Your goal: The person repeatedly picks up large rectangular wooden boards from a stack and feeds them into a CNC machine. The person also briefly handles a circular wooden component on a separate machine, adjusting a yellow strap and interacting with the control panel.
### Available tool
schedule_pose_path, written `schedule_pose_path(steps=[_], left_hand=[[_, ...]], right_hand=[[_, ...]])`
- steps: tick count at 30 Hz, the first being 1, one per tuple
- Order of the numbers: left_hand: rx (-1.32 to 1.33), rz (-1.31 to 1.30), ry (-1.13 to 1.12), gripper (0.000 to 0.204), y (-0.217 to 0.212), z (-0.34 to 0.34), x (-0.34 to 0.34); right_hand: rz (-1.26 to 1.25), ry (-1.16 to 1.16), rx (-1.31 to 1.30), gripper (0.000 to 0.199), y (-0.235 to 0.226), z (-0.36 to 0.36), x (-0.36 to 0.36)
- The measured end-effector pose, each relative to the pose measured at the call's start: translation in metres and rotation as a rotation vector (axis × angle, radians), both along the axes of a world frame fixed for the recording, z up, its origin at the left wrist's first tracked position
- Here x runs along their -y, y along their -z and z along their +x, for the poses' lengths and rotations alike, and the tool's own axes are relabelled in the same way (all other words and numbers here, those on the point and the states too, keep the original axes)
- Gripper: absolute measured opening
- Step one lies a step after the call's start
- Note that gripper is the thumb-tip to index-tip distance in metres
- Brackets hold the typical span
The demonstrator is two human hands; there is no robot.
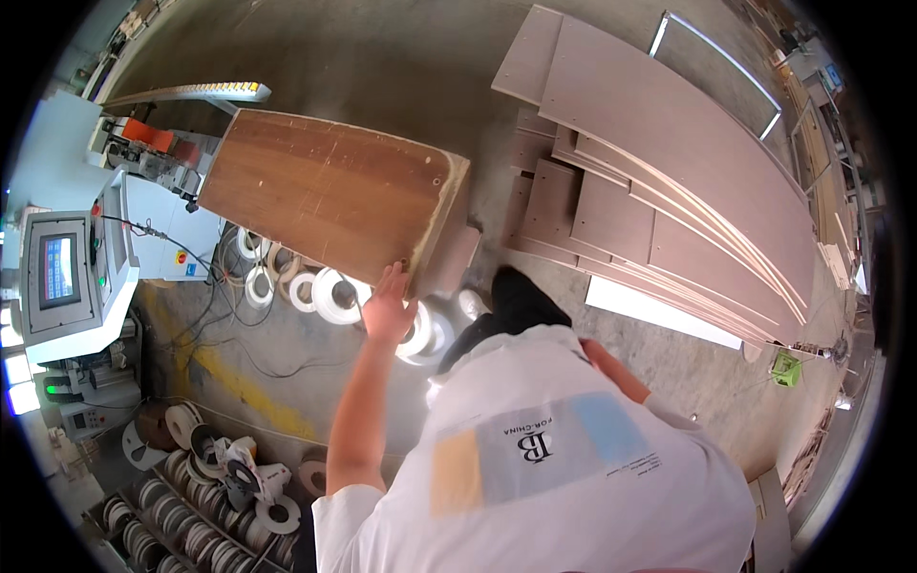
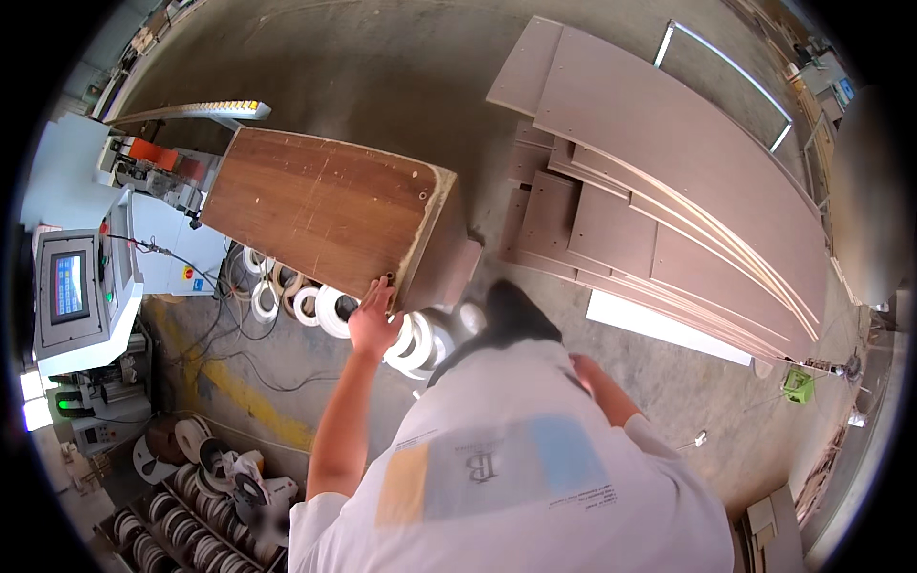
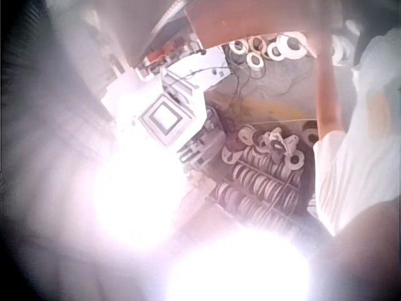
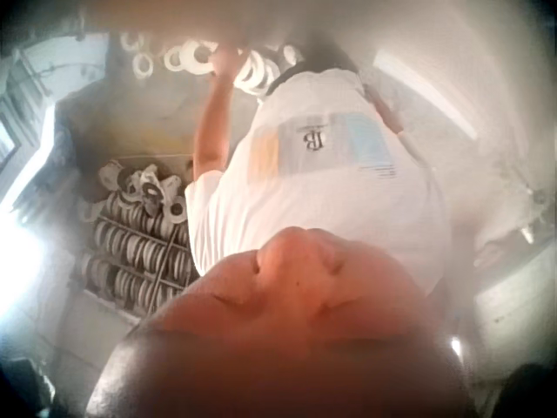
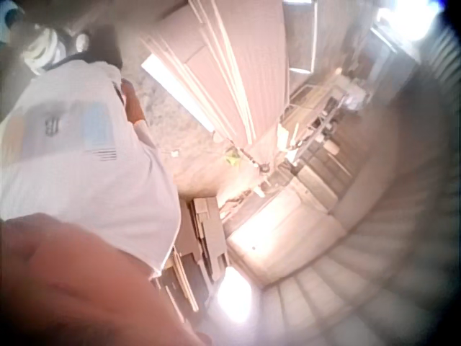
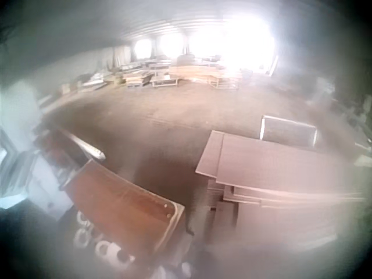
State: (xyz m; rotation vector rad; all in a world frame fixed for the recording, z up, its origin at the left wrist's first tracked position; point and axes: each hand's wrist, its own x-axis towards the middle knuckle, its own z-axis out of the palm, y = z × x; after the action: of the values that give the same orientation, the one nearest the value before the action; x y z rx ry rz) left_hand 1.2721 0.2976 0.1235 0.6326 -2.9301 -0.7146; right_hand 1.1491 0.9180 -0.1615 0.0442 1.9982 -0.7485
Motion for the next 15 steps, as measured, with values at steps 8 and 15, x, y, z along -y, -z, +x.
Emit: schedule_pose_path(steps=[8,15], left_hand=[[-0.052,-0.022,-0.129,0.042,-0.001,0.011,-0.005],[-0.132,0.026,-0.171,0.040,-0.010,0.001,-0.008]], right_hand=[[-0.147,-0.164,-0.231,0.024,-0.134,-0.102,0.190],[-0.383,-0.186,-0.245,0.028,0.054,-0.182,0.148]])
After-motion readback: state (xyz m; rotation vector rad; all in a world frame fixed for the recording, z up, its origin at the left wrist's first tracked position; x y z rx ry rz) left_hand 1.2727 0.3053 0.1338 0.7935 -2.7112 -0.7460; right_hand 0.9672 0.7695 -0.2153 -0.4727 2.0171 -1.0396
